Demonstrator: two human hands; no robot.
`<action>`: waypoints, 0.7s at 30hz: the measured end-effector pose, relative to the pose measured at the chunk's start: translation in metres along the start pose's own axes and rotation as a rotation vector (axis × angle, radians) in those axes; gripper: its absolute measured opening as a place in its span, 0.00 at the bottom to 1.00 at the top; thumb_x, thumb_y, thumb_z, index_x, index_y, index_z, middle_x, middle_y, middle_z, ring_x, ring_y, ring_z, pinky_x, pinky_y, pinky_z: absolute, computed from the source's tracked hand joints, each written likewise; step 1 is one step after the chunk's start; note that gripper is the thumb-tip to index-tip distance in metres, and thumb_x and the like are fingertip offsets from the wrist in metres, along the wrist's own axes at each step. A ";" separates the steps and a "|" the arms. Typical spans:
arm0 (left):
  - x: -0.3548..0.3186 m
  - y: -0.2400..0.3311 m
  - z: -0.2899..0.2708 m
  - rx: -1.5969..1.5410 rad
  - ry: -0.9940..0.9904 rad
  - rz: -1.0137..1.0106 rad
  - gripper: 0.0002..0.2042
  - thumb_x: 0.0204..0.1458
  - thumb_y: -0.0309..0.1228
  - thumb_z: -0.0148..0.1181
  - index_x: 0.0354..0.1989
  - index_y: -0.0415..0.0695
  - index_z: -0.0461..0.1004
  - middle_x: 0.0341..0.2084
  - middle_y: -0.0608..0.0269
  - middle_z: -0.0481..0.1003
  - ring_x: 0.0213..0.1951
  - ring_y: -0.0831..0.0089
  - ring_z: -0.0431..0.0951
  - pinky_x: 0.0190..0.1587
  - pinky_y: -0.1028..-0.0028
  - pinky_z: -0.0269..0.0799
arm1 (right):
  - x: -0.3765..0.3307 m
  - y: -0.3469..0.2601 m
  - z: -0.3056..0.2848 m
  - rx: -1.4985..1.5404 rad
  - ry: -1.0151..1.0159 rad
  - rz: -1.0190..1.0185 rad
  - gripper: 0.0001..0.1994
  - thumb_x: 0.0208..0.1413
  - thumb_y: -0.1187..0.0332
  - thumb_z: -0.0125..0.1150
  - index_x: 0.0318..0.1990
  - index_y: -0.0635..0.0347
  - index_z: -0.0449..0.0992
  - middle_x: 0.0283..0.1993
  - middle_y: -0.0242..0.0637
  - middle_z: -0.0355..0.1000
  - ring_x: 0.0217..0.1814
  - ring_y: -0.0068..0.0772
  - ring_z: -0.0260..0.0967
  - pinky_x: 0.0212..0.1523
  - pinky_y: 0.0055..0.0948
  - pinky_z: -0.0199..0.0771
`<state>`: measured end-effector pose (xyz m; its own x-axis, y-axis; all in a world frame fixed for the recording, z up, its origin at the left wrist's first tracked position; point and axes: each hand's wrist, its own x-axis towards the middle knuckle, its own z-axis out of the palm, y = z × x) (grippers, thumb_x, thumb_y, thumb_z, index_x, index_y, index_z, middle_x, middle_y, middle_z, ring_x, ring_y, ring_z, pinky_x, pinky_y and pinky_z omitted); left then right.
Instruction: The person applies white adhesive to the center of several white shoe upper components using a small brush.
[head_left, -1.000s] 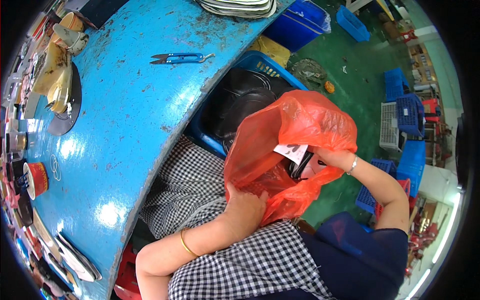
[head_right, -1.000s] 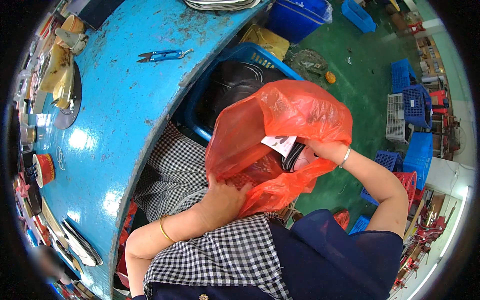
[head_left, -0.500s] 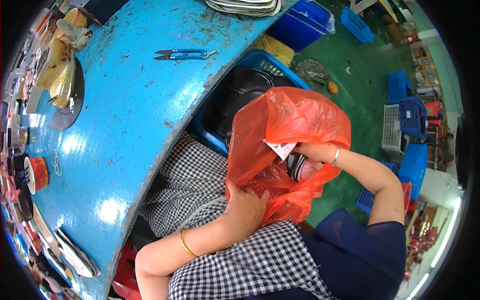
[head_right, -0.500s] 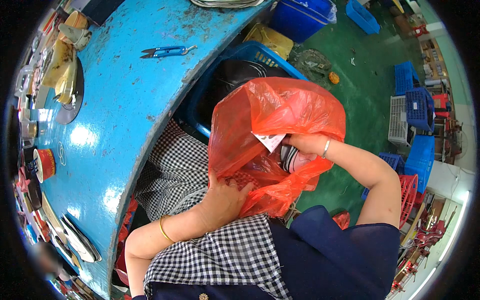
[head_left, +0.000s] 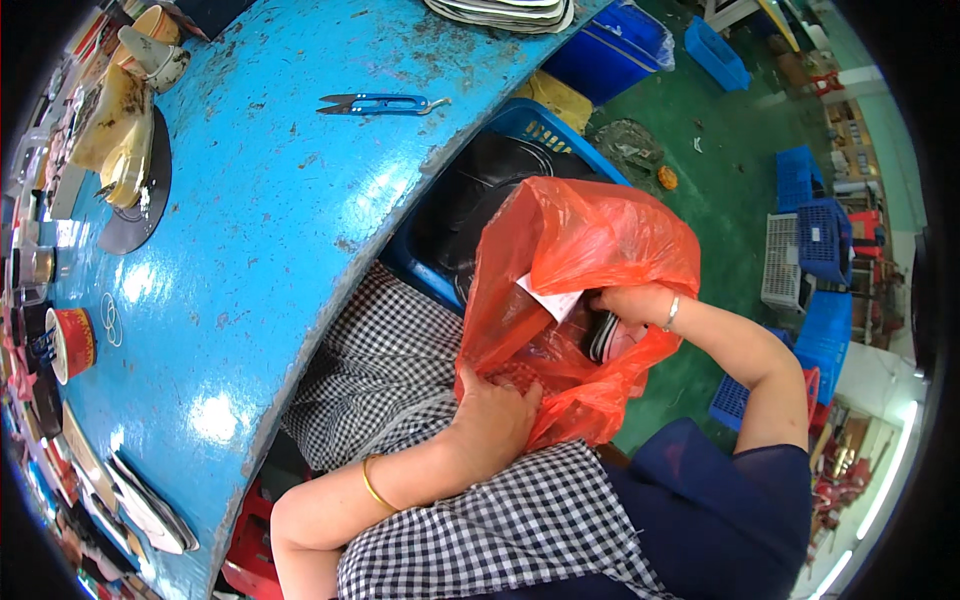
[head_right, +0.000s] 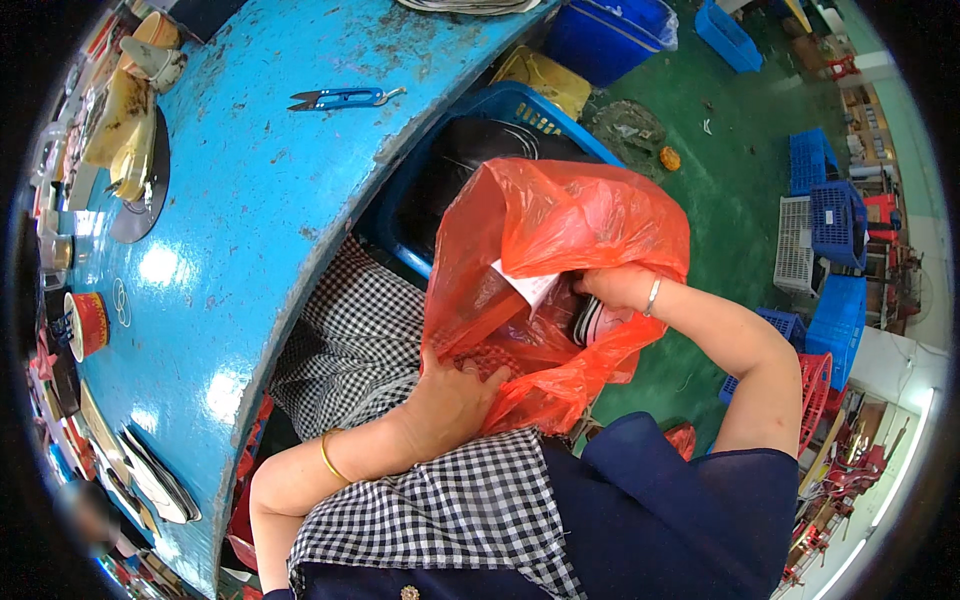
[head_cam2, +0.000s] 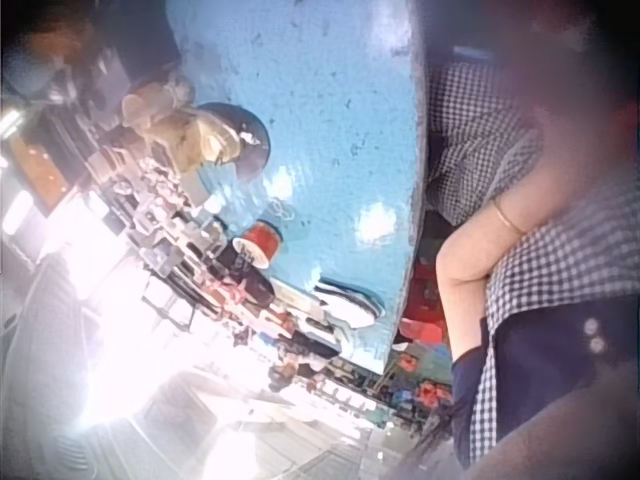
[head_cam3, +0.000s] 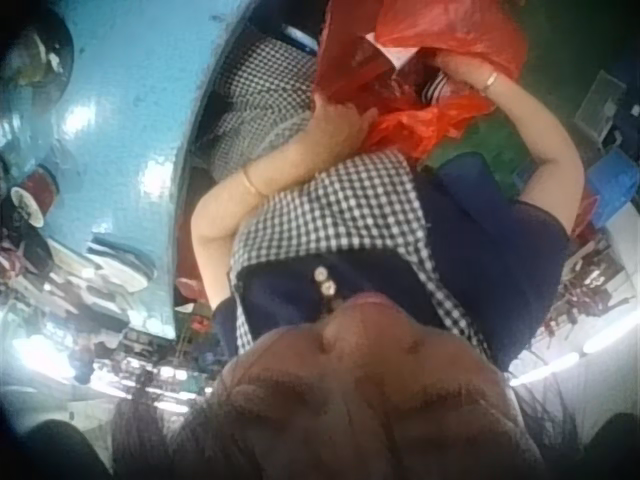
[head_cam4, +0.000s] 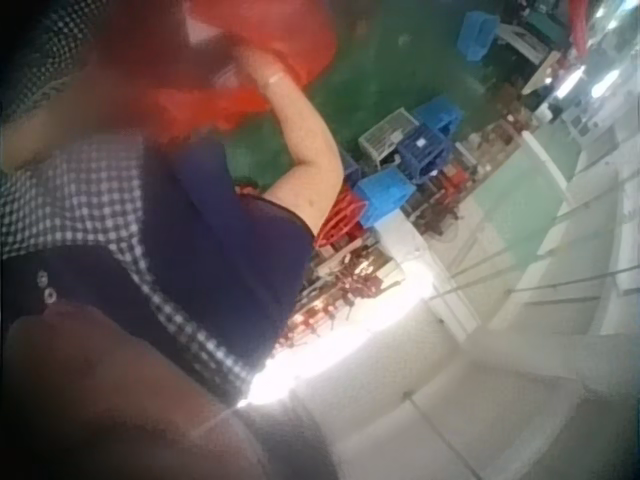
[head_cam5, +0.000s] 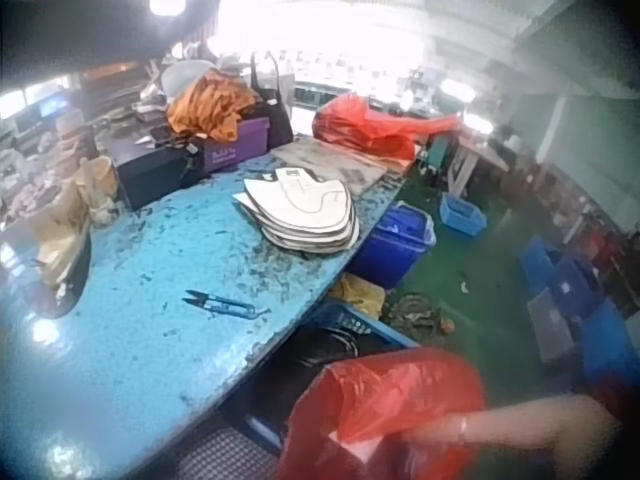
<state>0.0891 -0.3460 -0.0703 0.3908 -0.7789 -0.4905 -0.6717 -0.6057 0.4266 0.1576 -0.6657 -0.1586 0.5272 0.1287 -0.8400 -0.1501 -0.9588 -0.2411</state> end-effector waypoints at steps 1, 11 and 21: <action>0.000 0.000 -0.001 -0.003 0.004 -0.001 0.23 0.61 0.32 0.50 0.65 0.41 0.67 0.40 0.48 0.81 0.46 0.50 0.82 0.58 0.22 0.55 | -0.006 -0.002 -0.003 0.012 0.018 0.017 0.17 0.65 0.61 0.52 0.56 0.57 0.77 0.53 0.44 0.78 0.55 0.47 0.74 0.61 0.39 0.69; 0.006 0.002 -0.007 0.078 0.028 0.109 0.24 0.60 0.33 0.51 0.66 0.43 0.67 0.37 0.57 0.82 0.42 0.58 0.83 0.61 0.30 0.56 | -0.128 -0.014 -0.072 -0.348 0.224 -0.390 0.18 0.47 0.77 0.63 0.47 0.50 0.78 0.42 0.33 0.80 0.47 0.43 0.79 0.44 0.35 0.79; 0.015 -0.008 0.004 -0.037 -0.003 0.188 0.21 0.60 0.33 0.51 0.62 0.46 0.70 0.33 0.61 0.82 0.37 0.62 0.83 0.51 0.40 0.68 | -0.140 -0.023 -0.139 0.801 0.401 -0.457 0.38 0.40 0.68 0.75 0.63 0.70 0.69 0.56 0.40 0.75 0.56 0.31 0.73 0.62 0.29 0.69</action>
<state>0.0982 -0.3526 -0.0839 0.2593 -0.8783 -0.4017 -0.7088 -0.4556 0.5386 0.2037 -0.6965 0.0325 0.8953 0.2059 -0.3950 -0.3035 -0.3671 -0.8793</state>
